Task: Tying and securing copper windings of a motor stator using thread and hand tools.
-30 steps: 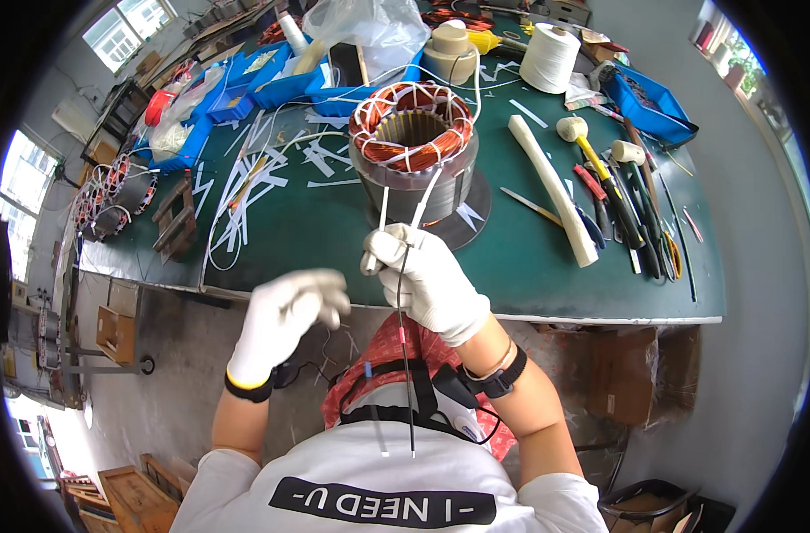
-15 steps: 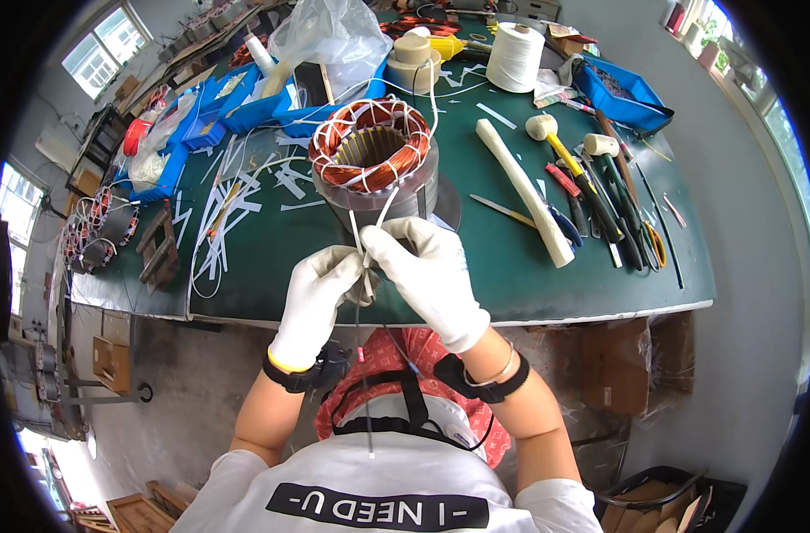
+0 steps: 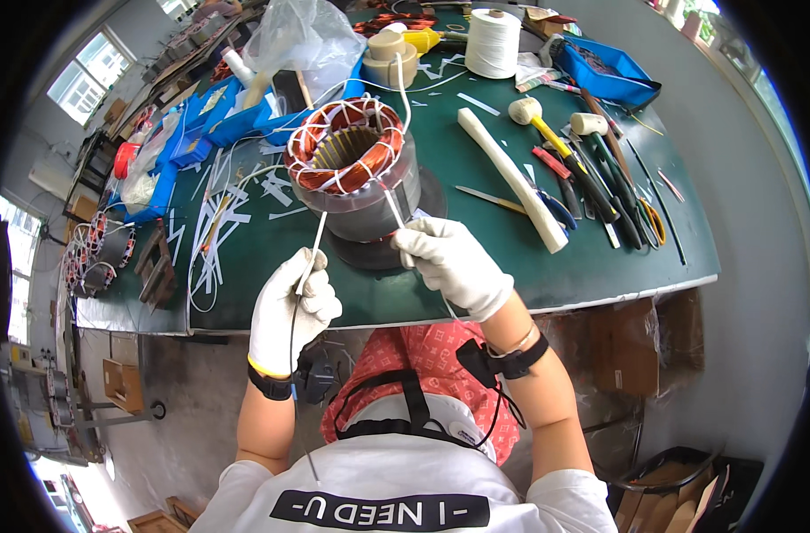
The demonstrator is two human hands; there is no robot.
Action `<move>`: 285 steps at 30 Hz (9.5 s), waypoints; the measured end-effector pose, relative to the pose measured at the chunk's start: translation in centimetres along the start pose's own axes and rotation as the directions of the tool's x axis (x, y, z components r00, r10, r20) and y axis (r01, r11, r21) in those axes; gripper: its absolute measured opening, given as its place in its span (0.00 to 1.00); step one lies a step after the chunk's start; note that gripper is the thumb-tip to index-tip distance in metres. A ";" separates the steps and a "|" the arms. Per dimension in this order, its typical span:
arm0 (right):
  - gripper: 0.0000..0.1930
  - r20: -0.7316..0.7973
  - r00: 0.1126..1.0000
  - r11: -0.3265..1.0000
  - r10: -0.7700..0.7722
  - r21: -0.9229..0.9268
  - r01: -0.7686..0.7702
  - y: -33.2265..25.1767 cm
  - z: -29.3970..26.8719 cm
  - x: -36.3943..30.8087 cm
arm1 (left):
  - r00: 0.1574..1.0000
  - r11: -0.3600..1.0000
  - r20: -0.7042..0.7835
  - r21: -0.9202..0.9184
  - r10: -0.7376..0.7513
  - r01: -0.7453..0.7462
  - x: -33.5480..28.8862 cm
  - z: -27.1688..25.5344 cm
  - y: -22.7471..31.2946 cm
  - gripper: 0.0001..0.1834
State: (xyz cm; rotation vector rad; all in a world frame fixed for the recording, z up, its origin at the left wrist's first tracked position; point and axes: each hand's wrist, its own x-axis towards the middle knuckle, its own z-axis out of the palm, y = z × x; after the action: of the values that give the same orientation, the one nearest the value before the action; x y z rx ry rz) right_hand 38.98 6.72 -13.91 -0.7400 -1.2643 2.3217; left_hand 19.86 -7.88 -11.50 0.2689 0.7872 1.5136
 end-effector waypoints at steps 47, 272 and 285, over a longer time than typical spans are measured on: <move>0.07 -0.331 0.780 0.820 -0.530 0.035 0.572 1.9 8.0 -0.6 | 0.794 0.250 0.497 0.767 0.349 -0.591 5.0 -0.9 5.1 0.20; 0.05 0.061 0.484 0.203 -0.873 -0.857 0.474 -1.8 4.5 2.8 | 0.318 -0.553 0.878 0.474 0.359 -0.685 8.2 2.3 5.3 0.18; 0.11 -0.049 0.762 0.689 -0.646 -0.468 0.554 -2.6 2.5 1.6 | 0.171 -0.612 0.971 0.238 0.168 -0.754 9.4 1.1 6.2 0.13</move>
State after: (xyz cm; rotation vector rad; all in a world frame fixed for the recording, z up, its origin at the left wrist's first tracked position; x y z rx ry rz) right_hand 36.38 7.35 -11.02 -0.5541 -1.6357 1.4034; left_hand 14.45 1.94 -9.62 2.9160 1.2560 1.3683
